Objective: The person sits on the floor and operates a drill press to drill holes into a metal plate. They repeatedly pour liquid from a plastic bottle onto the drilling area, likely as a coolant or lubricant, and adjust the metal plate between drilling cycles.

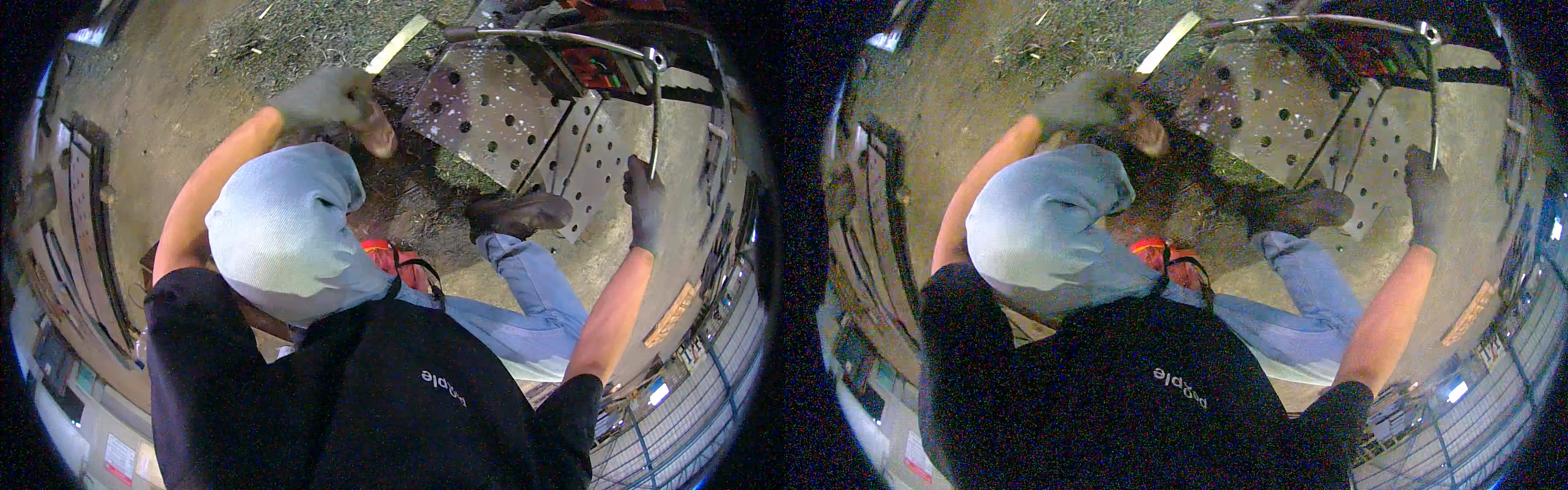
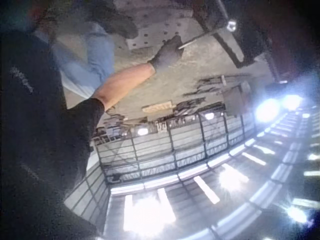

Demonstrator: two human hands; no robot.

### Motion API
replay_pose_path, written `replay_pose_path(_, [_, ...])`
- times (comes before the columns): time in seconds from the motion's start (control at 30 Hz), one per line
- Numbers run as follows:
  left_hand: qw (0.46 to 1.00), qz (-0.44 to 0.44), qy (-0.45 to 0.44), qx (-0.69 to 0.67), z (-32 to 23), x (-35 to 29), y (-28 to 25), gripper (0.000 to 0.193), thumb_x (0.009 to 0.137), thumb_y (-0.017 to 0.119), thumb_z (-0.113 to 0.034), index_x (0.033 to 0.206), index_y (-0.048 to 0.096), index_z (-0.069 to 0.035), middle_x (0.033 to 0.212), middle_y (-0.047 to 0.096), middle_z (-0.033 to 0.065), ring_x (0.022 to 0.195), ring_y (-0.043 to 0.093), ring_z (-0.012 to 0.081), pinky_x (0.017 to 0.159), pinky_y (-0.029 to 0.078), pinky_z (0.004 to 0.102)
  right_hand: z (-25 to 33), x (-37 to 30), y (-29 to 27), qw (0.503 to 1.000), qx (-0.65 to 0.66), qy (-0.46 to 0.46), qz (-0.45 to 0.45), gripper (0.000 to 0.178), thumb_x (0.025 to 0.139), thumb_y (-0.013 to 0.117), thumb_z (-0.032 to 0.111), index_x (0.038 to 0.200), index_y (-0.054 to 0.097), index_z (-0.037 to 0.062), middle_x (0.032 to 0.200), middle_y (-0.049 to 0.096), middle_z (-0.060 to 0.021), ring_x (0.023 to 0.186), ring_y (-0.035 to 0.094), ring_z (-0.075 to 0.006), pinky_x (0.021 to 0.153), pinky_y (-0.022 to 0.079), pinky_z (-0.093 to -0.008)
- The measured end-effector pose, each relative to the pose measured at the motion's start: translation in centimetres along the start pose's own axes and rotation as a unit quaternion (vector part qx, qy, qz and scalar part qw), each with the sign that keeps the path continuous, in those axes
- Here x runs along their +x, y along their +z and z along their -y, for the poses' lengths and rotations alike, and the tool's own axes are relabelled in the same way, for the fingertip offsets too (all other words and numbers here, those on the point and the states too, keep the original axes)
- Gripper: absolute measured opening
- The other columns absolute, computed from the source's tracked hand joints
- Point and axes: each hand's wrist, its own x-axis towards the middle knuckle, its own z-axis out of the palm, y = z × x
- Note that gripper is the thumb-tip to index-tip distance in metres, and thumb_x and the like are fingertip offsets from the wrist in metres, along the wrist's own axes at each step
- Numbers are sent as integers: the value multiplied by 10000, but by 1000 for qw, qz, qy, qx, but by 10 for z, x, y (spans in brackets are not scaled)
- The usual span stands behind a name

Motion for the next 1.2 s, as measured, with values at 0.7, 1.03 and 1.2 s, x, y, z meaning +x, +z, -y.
replay_pose_path(0.7, [839, -397, -230, 292, 166, -173, -69, 427, 981, 597, -428, 1238, 714, -108, 1150, 700, 207, 1069, 679, 388, 903, 532, 468, -4, 7, -1, 999, -45, -19, -4, 425, 936, 694, 482, 982, 717, 61, 738, 598, 15, 641, 510, -75, 567, 400, -267])
replay_pose_path(1.03, [942, -223, -38, 246, 43, -85, -12, 317, 1009, 610, -330, 1285, 680, -192, 1077, 704, 142, 896, 716, 336, 812, 563, 423, -33, 31, 4, 1000, -16, 3, 0, 491, 902, 740, 515, 1122, 738, 76, 816, 640, 14, 656, 530, -42, 556, 403, -210])
replay_pose_path(1.2, [939, -67, 164, 294, 29, -50, -91, 301, 973, 594, -179, 1254, 695, -147, 1061, 720, 180, 1041, 707, 336, 817, 570, 427, -40, 47, 2, 999, -41, 23, 25, 475, 907, 736, 542, 1065, 741, 94, 750, 613, 27, 580, 492, -53, 543, 405, -233])
